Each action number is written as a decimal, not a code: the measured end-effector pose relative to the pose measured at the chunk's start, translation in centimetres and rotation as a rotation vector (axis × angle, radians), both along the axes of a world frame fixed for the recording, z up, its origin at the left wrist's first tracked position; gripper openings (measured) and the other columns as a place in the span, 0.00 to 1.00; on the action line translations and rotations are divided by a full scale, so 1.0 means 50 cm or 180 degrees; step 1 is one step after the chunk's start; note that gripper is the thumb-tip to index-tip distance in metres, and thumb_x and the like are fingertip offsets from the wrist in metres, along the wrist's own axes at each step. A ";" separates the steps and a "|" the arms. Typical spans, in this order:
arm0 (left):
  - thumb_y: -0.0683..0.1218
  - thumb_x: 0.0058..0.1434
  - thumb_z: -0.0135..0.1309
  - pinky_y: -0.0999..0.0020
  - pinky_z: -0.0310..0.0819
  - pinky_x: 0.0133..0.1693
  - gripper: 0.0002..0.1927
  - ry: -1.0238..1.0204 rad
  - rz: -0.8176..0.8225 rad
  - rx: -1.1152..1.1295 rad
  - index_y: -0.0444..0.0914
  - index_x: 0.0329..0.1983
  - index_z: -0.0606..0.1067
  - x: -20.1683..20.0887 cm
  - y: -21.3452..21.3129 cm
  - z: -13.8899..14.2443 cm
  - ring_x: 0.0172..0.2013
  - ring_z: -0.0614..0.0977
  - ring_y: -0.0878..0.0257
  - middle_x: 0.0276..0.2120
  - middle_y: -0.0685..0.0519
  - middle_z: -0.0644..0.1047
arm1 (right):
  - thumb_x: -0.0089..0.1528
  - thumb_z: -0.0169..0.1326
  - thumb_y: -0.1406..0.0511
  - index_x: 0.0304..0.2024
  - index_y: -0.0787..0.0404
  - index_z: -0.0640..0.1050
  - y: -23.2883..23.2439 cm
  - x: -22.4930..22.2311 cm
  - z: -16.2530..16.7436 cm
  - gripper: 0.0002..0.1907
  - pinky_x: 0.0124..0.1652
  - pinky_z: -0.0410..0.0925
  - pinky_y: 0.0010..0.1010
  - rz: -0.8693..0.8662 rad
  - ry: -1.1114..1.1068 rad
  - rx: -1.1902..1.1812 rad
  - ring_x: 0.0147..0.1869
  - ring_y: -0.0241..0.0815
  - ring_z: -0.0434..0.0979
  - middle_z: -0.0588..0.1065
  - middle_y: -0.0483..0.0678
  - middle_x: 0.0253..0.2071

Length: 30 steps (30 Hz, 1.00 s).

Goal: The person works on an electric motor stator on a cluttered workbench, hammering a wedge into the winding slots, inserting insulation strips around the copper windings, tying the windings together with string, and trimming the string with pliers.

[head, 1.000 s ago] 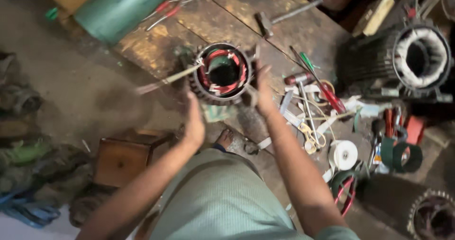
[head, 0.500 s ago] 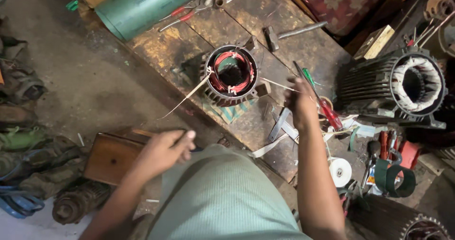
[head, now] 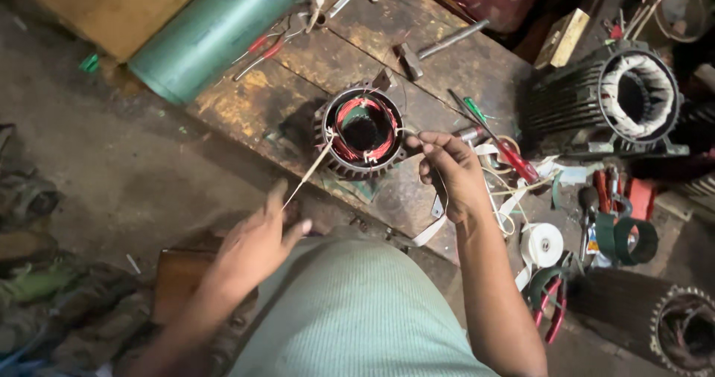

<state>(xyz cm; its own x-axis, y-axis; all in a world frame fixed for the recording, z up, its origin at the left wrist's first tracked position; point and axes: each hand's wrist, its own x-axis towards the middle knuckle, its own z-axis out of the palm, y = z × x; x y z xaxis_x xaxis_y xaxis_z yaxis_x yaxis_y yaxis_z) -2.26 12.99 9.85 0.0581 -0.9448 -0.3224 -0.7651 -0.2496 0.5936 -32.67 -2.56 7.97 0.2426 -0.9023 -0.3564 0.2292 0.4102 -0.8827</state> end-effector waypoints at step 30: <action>0.47 0.64 0.58 0.52 0.65 0.55 0.15 0.1754 -0.2706 -0.1326 0.39 0.53 0.73 -0.028 -0.394 -0.027 0.50 0.76 0.50 0.41 0.52 0.82 | 0.70 0.48 0.58 0.43 0.63 0.74 0.195 0.328 0.017 0.14 0.33 0.73 0.35 -0.0733 0.2753 -0.0647 0.29 0.45 0.83 0.81 0.52 0.28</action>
